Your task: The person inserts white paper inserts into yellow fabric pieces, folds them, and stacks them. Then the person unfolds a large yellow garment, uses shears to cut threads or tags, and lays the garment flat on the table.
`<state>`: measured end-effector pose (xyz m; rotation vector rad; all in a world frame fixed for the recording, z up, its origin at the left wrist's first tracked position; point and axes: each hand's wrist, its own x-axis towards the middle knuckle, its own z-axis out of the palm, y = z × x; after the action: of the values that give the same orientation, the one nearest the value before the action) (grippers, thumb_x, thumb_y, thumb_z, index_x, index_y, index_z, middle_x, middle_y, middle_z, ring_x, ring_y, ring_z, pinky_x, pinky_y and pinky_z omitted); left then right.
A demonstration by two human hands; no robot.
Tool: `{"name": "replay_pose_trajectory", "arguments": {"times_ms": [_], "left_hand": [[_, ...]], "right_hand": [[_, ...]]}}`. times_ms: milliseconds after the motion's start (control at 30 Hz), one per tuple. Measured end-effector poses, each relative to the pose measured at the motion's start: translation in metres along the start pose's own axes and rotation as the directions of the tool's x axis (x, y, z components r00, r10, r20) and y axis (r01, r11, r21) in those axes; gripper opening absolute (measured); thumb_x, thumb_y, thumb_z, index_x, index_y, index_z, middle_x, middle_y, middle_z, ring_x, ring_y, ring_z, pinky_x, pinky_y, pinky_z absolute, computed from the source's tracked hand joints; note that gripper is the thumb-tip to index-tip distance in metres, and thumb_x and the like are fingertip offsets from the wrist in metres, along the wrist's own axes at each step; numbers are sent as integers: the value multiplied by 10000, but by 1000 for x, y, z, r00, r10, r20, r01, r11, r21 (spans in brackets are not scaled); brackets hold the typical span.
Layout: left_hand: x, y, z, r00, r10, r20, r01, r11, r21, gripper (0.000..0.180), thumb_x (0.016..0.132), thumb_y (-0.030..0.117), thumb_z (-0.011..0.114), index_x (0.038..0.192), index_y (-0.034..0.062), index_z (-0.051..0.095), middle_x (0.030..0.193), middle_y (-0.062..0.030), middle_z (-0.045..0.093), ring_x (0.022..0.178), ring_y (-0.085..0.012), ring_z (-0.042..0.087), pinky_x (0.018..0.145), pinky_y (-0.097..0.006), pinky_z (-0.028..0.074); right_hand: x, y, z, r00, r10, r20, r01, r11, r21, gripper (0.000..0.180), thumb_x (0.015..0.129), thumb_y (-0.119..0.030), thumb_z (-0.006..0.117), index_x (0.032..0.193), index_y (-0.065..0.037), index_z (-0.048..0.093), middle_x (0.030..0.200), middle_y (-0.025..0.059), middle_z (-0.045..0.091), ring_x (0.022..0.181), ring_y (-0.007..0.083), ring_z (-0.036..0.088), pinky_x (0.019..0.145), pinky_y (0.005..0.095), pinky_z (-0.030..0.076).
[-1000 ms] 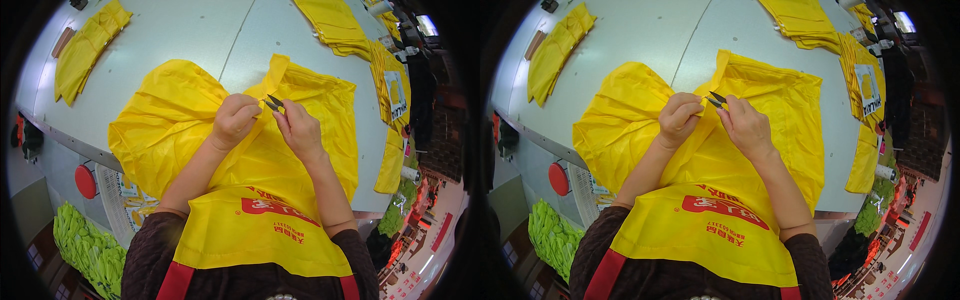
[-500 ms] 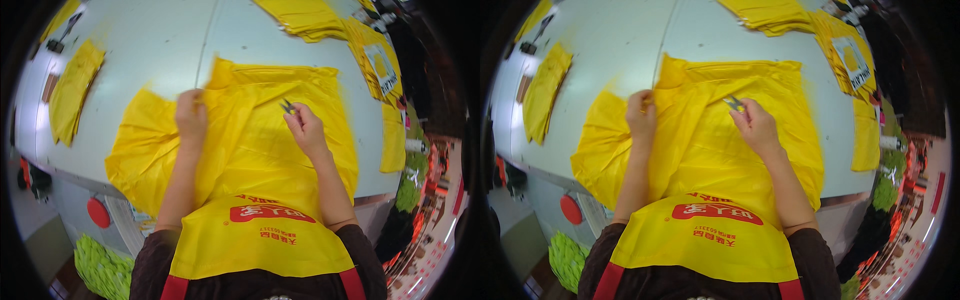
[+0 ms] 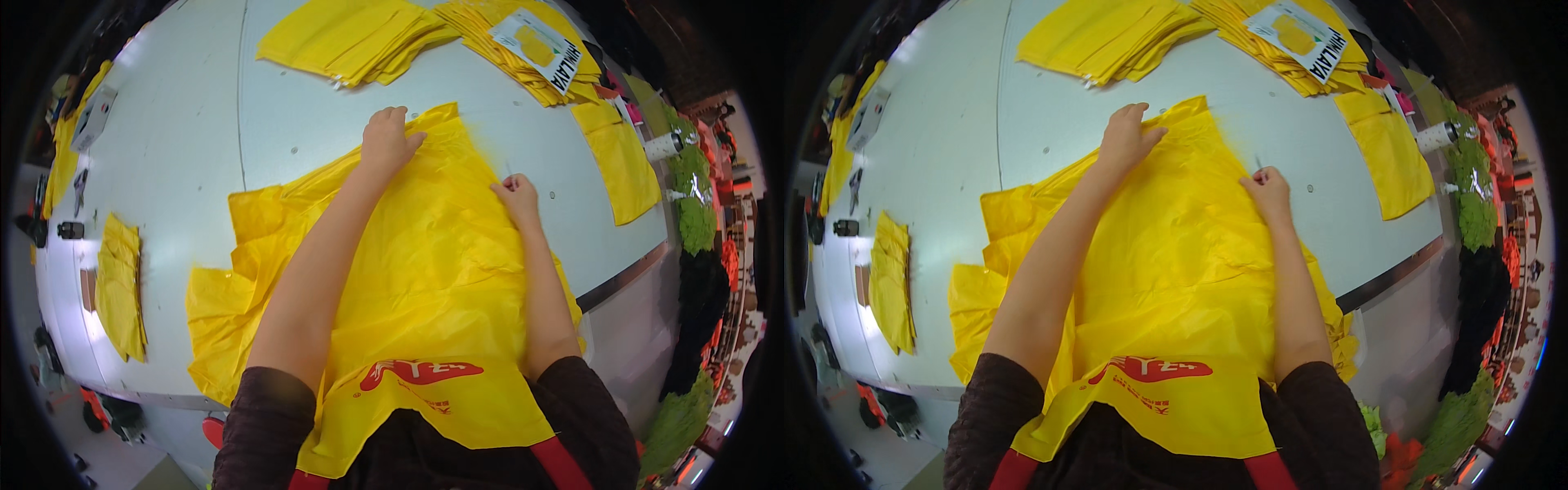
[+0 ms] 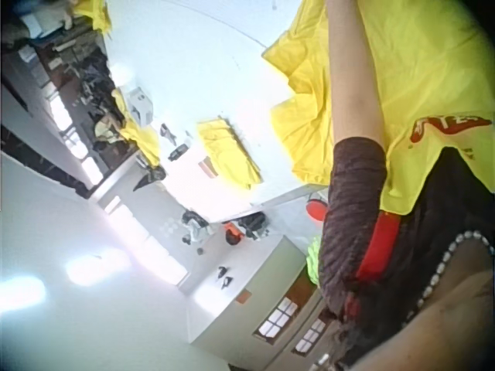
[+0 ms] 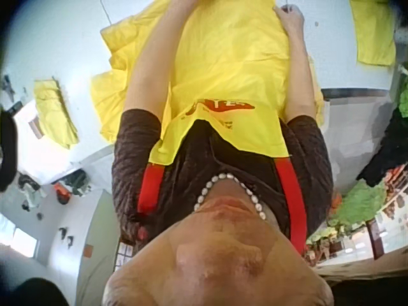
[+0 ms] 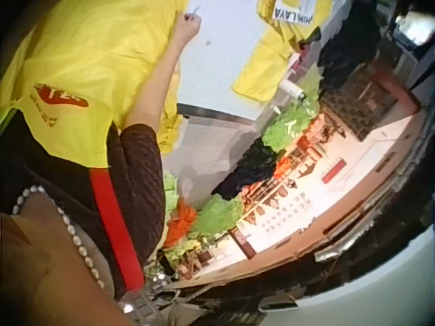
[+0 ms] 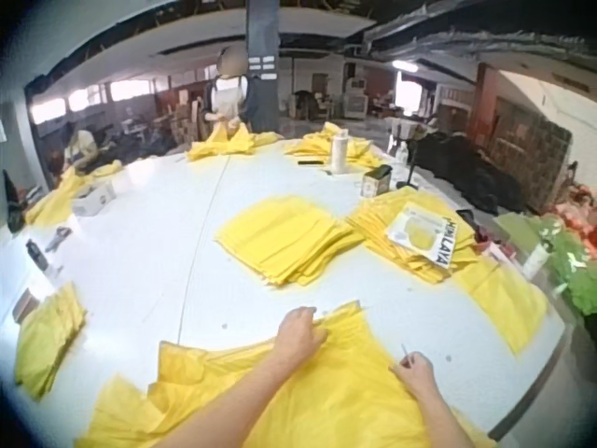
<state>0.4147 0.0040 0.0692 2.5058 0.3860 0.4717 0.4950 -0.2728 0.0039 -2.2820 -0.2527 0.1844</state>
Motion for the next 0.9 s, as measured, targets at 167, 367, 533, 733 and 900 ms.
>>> {"name": "replay_pose_trajectory", "arguments": {"times_ms": [167, 367, 533, 733, 900], "left_hand": [[35, 33, 13, 827, -405, 390, 313, 908, 278, 554, 748, 302, 670, 1220, 47, 532, 1136, -169, 599, 1057, -285, 564, 893, -354, 432], [-8, 11, -3, 968, -66, 243, 187, 836, -515, 181, 694, 62, 591, 872, 38, 613, 801, -88, 626, 743, -207, 589, 670, -305, 441], [-62, 23, -39, 927, 307, -217, -371, 838, -399, 221, 562, -87, 575, 718, 63, 526, 600, -58, 469, 562, -227, 448, 564, -323, 359], [-94, 30, -49, 882, 357, -306, -456, 810, -368, 259, 537, -104, 582, 687, 92, 502, 599, -39, 467, 588, -249, 448, 594, -342, 340], [-117, 26, -63, 958, 263, -113, -286, 876, -389, 304, 609, -45, 660, 876, 71, 575, 764, -75, 567, 748, -279, 530, 694, -368, 400]], "right_hand": [[-24, -15, 11, 989, -139, -44, 143, 982, 120, 189, 733, -122, 689, 820, -9, 565, 686, 75, 580, 618, 137, 529, 595, 279, 458], [-48, -20, 9, 984, -172, -50, 178, 889, 422, 176, 764, -71, 663, 909, -20, 578, 644, -37, 464, 582, 63, 436, 564, 210, 400], [-63, -68, -21, 959, -200, 199, -28, 633, 773, 398, 736, -49, 704, 1107, 0, 569, 632, -97, 331, 572, 12, 315, 528, 169, 278], [-73, -112, -27, 820, -379, 429, 21, 769, 639, 262, 766, -51, 687, 1019, -27, 624, 623, -99, 355, 555, 15, 292, 521, 181, 277], [-75, -105, -37, 969, -25, 248, -226, 328, 917, 110, 847, -165, 635, 833, -56, 629, 627, -81, 429, 491, 8, 323, 451, 193, 269]]}}
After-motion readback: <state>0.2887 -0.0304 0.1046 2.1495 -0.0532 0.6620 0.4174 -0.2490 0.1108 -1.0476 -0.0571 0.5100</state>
